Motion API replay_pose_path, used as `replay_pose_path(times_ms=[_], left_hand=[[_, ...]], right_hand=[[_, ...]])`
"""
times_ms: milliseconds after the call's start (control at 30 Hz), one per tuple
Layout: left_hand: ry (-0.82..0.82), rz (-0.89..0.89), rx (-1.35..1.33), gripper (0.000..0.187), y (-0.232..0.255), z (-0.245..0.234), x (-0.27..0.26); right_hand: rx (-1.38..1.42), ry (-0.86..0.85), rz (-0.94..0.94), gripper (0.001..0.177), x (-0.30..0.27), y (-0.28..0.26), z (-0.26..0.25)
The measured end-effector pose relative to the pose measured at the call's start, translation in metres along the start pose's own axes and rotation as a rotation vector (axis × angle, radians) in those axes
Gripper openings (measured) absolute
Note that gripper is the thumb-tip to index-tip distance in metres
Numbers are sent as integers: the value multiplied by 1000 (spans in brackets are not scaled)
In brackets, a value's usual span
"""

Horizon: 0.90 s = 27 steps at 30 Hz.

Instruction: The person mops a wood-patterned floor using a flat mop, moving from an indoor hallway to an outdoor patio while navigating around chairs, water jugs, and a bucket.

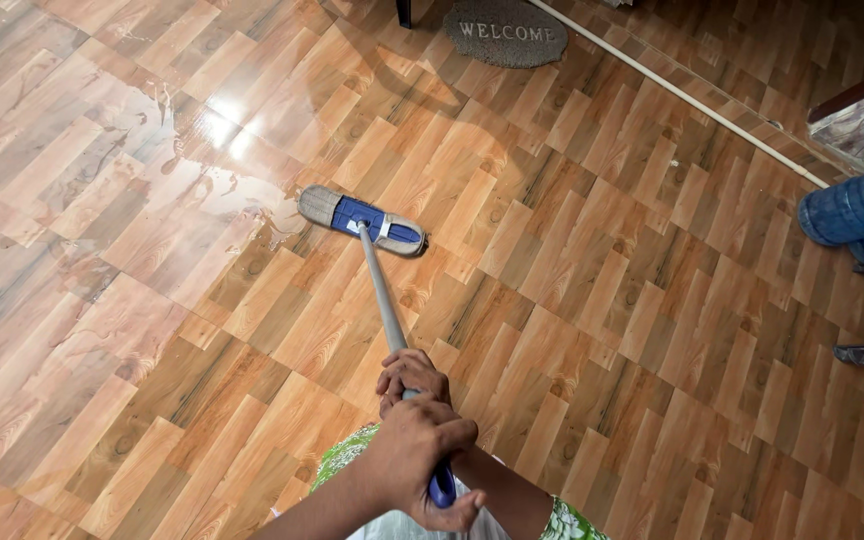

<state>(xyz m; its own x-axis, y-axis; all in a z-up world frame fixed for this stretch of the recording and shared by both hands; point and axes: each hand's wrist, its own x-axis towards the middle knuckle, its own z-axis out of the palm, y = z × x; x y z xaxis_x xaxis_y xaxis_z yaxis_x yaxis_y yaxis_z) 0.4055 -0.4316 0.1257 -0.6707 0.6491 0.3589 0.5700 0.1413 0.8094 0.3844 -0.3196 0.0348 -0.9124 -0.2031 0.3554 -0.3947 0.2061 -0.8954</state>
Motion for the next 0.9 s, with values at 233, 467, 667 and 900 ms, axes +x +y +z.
replay_pose_path(times_ms=[233, 467, 667, 900], left_hand=[[223, 200, -94, 29, -24, 8, -7], [288, 148, 78, 46, -136, -15, 62], [221, 14, 240, 44, -319, -57, 166], [270, -86, 280, 40, -321, -69, 195]], right_hand=[[62, -57, -86, 30, 13, -2, 8], [46, -156, -100, 28, 111, 125, -1], [-10, -362, -97, 20, 272, 301, -17], [-36, -314, -163, 21, 313, 291, -24]])
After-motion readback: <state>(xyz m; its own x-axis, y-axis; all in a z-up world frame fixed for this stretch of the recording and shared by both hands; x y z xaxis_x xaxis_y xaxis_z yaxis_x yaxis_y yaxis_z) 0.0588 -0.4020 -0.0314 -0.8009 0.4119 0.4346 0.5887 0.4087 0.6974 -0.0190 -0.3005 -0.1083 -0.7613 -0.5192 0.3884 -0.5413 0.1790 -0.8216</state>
